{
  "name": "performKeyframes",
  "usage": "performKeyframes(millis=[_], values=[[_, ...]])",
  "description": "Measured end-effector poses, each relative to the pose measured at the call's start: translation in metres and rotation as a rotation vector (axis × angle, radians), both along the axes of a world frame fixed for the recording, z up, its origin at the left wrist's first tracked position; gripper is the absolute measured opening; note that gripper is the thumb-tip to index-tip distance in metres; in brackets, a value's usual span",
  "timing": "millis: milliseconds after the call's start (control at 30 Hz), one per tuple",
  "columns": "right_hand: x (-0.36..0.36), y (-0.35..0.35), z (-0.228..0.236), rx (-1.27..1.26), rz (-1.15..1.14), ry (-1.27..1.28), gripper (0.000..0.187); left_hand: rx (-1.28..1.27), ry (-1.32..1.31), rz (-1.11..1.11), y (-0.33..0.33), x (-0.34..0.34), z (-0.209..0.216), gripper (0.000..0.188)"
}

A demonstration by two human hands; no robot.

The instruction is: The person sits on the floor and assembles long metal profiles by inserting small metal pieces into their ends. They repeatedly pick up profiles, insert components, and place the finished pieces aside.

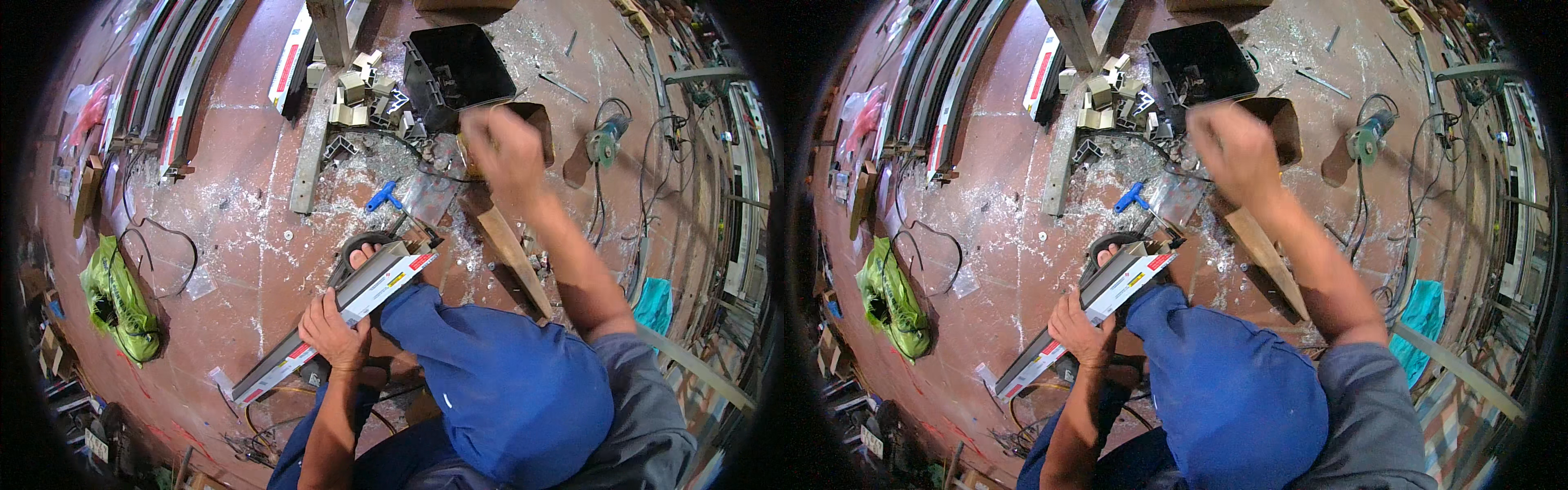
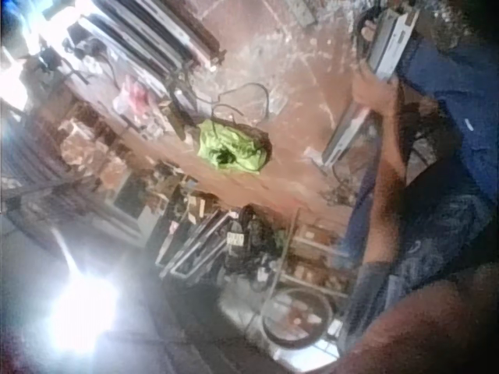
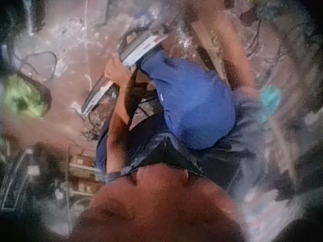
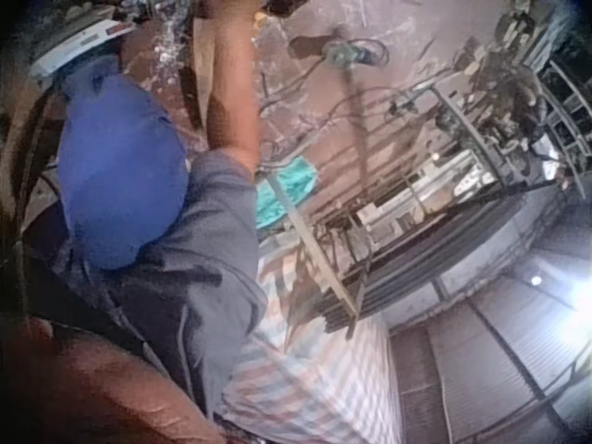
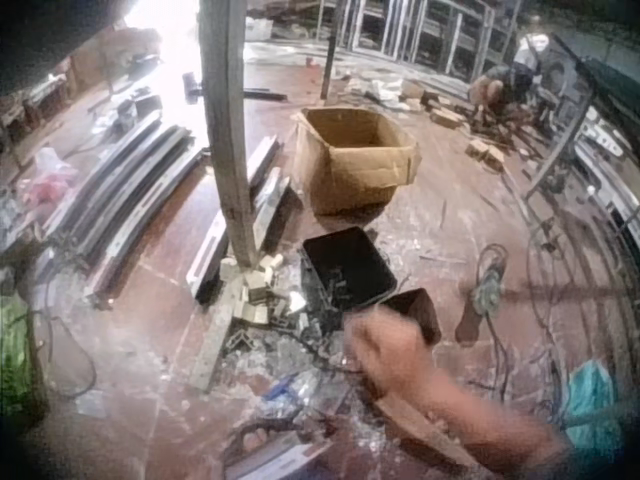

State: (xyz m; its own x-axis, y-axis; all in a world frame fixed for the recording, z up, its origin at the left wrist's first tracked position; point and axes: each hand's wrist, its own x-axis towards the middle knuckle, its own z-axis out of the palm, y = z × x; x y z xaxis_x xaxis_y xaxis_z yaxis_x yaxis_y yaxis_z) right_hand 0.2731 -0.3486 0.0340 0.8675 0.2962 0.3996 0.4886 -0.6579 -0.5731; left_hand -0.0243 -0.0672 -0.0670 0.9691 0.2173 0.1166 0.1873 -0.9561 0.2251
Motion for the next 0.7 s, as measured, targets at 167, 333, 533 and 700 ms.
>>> performKeyframes(millis=[167,333,533,700], values=[[0.159,-0.018,-0.050,-0.582,0.135,0.182,0.027,-0.061,0.118,-0.166,0.020,0.029,0.040,0.090],[0.205,-0.010,-0.139,-0.878,0.377,0.631,0.045,-0.057,0.160,-0.224,0.025,0.035,0.044,0.078],[0.201,-0.005,-0.123,-0.992,0.392,0.512,0.026,-0.165,0.243,-0.168,0.014,0.025,0.034,0.064],[0.201,-0.036,-0.091,-0.570,0.126,0.407,0.020,-0.219,0.272,-0.148,0.011,0.036,0.037,0.056]])
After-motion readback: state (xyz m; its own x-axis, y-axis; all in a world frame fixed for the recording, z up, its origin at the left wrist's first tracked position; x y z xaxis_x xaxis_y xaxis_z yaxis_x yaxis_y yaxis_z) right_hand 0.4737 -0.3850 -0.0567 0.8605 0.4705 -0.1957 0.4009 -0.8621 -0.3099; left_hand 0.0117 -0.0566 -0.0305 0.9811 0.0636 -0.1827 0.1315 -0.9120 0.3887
